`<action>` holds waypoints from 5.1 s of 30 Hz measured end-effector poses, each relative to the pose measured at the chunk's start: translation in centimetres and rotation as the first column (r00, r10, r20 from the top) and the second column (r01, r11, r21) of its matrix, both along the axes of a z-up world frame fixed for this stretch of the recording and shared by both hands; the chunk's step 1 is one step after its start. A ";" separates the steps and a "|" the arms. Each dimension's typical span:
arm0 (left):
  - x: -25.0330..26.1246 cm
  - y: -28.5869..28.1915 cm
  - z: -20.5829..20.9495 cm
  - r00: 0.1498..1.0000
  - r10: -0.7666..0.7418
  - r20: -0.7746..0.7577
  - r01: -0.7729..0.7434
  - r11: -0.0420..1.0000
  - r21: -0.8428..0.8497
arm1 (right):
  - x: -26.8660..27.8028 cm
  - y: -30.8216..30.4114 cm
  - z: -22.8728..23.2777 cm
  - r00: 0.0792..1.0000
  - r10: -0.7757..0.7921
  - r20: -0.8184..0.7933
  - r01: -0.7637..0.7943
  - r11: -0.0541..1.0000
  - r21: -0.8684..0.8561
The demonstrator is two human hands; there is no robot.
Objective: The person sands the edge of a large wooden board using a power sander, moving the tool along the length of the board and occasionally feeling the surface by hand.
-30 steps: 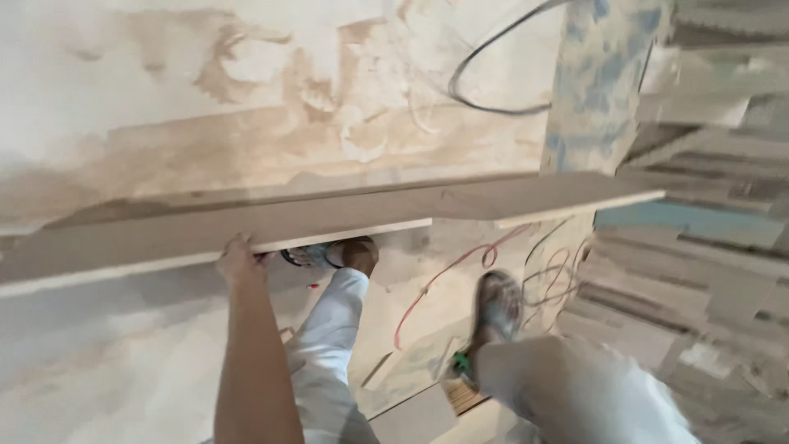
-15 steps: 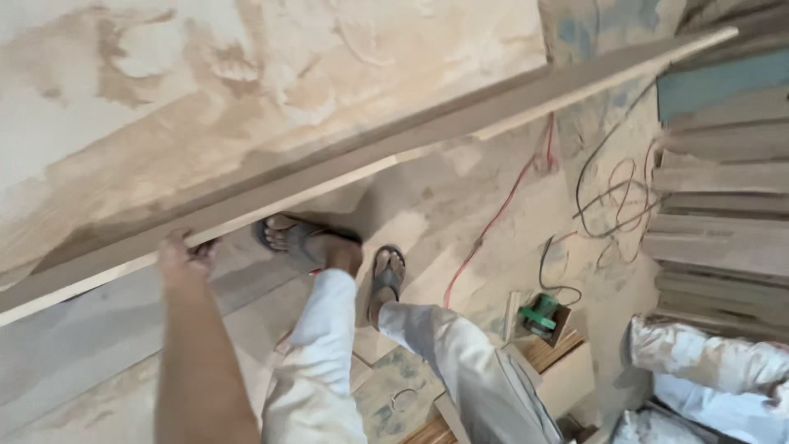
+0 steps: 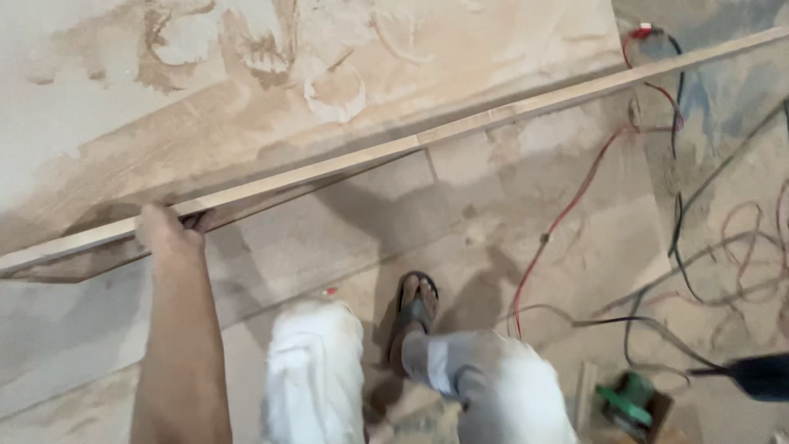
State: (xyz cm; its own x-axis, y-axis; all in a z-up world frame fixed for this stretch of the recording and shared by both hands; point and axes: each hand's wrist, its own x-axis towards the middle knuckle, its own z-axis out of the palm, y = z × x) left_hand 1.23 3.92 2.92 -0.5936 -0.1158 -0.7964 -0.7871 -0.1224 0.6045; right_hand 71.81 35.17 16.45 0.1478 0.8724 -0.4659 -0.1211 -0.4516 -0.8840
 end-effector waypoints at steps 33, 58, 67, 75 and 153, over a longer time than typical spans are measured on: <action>12.1 15.3 1.9 -0.535 -0.845 0.010 0.220 -0.151 -0.964 | -17.8 -3.3 4.3 0.859 0.449 0.248 -0.512 0.721 0.467; 15.4 14.6 0.9 -0.426 -0.897 -0.116 0.270 -0.004 -0.963 | -31.2 -1.0 8.1 -0.492 0.042 0.870 -0.816 0.326 -0.477; 15.5 14.5 1.2 -0.437 -0.895 -0.086 0.241 -0.024 -0.970 | -32.5 -1.4 7.5 -0.542 0.043 0.839 -0.799 0.285 -0.530; 15.6 14.8 1.6 -0.433 -0.901 -0.019 0.288 -0.118 -0.950 | -32.7 -1.3 7.1 -0.566 0.033 0.824 -0.786 0.279 -0.551; 15.6 14.3 -1.0 -0.485 -0.869 -0.094 0.114 0.044 -0.993 | -29.7 -1.0 8.6 -0.452 -0.009 0.892 -0.847 0.317 -0.426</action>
